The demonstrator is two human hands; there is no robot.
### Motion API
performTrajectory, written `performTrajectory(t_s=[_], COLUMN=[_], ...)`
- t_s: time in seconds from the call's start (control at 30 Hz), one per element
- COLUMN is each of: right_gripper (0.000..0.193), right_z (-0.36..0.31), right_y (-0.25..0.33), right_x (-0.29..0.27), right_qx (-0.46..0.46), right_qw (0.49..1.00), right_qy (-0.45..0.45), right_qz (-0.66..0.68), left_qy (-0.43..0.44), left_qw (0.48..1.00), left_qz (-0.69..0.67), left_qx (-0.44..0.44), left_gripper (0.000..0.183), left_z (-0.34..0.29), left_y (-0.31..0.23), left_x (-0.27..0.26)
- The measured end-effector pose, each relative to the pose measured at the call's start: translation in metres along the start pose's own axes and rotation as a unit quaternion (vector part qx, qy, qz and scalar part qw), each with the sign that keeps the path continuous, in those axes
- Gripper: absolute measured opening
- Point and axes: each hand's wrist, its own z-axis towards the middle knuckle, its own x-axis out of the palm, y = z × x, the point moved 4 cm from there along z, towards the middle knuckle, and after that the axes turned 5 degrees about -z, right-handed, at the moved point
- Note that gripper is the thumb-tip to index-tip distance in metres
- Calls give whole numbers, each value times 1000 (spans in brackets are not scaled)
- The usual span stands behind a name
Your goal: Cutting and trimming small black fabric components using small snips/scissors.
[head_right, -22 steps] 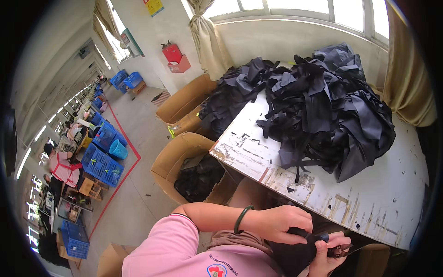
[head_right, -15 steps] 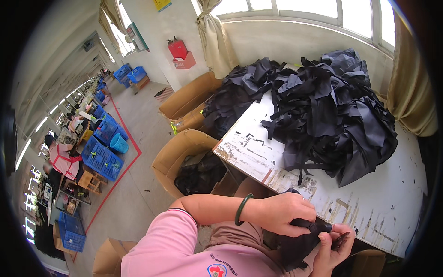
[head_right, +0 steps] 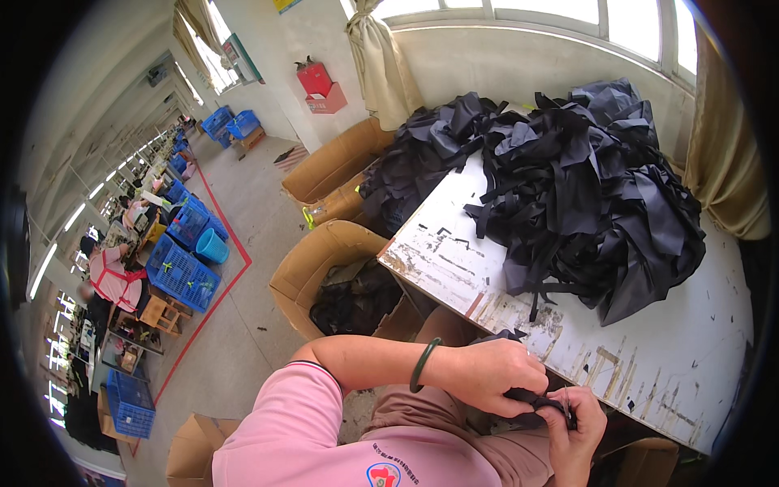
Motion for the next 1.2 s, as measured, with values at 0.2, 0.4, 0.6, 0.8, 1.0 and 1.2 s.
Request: performTrajectory(t_s=[0.2,0.4,0.6,0.8,1.0,1.2], right_gripper=[31,36,34,33,36,29], right_z=[-9,-24,-14,-14,-17,-16], right_y=[-5,-31,-10,-21,-54,-65], right_x=[-3,-2,12,-2,-7,-7], right_qx=[-55,-36,-91,-49,-31,20], right_qw=[992,938,937,979,994,990], right_qy=[63,60,98,19,-48,-68], right_qz=[98,339,324,196,97,121], left_qy=[93,166,162,-82,-111,-160], left_qw=[987,842,697,960,932,920], left_qz=[-131,-493,-671,-228,-338,-350], left_qx=[21,-142,-193,-139,-76,-72], left_gripper=[19,21,34,28,25,26], left_z=[-1,-4,-4,1,-5,-9], left_y=[7,45,51,71,32,25], left_x=[1,32,116,74,62,67])
